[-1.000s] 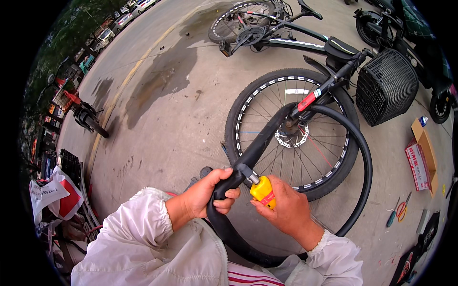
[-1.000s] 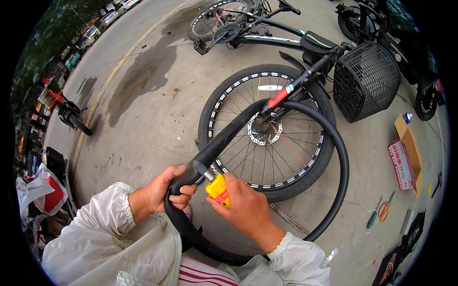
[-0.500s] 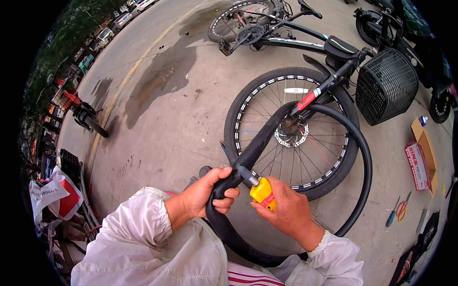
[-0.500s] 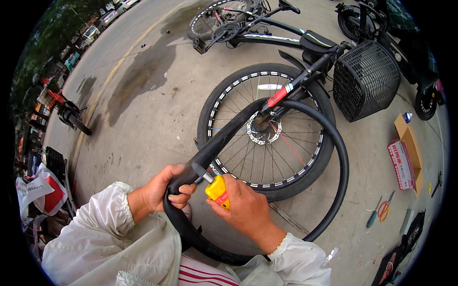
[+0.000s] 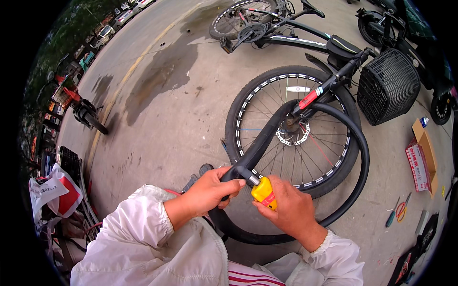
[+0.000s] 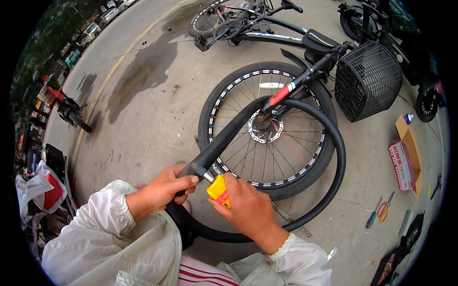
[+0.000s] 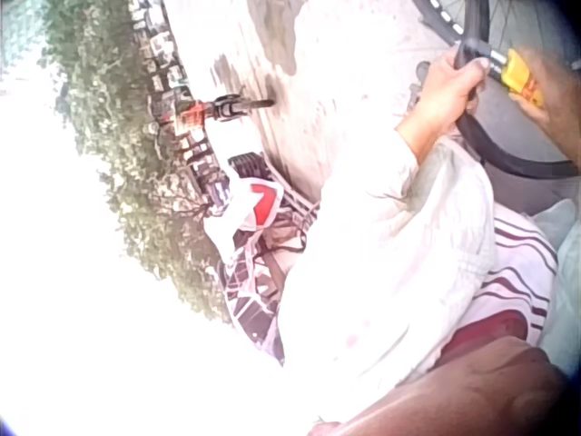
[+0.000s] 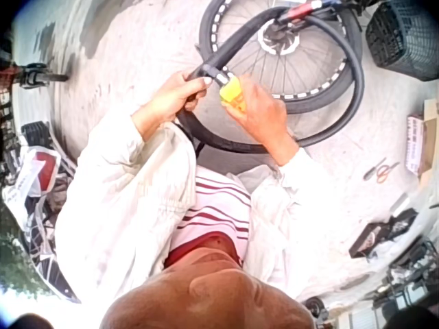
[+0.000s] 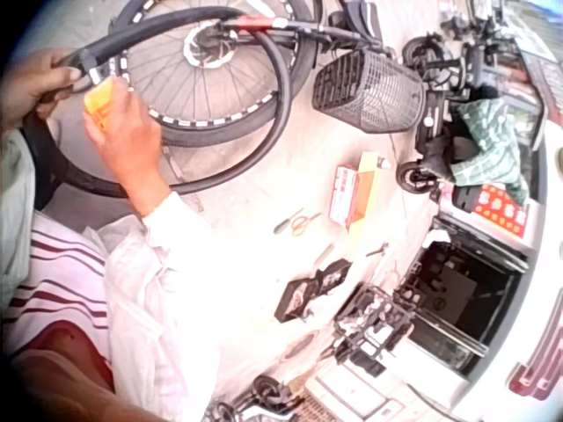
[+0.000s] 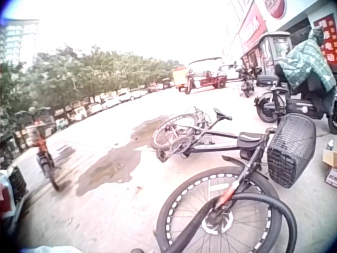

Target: The person retrieves a tube and glue from inside a shop, then moves outside to a bicycle. They apply glue to the inner tube, attach a patch, and press it into place. The person handles the tube and patch by hand.

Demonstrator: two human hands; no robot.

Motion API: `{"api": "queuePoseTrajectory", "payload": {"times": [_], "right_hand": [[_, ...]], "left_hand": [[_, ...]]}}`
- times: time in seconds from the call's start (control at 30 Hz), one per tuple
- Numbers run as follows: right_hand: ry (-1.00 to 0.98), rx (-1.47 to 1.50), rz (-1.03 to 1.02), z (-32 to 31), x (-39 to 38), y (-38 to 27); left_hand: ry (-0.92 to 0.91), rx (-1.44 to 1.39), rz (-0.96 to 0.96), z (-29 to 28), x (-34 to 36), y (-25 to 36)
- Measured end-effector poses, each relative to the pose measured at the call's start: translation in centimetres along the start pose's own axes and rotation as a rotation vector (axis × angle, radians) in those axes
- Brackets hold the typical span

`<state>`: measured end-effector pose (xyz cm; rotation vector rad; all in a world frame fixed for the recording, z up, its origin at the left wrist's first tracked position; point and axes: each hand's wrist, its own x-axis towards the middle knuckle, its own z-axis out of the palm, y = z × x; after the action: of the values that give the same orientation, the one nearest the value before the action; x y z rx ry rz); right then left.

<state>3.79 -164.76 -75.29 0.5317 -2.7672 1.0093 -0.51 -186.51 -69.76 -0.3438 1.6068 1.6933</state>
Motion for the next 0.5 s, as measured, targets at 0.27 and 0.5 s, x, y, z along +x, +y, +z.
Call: {"api": "queuePoseTrajectory", "payload": {"times": [0.27, 0.5], "right_hand": [[0.031, -0.011, -0.057, 0.12, 0.03, -0.44], [-0.028, -0.014, 0.056, -0.05, -0.03, -0.41]], "left_hand": [[0.018, -0.016, -0.016, 0.11, -0.15, 0.08], [0.026, 0.030, 0.003, 0.13, -0.32, 0.00]]}}
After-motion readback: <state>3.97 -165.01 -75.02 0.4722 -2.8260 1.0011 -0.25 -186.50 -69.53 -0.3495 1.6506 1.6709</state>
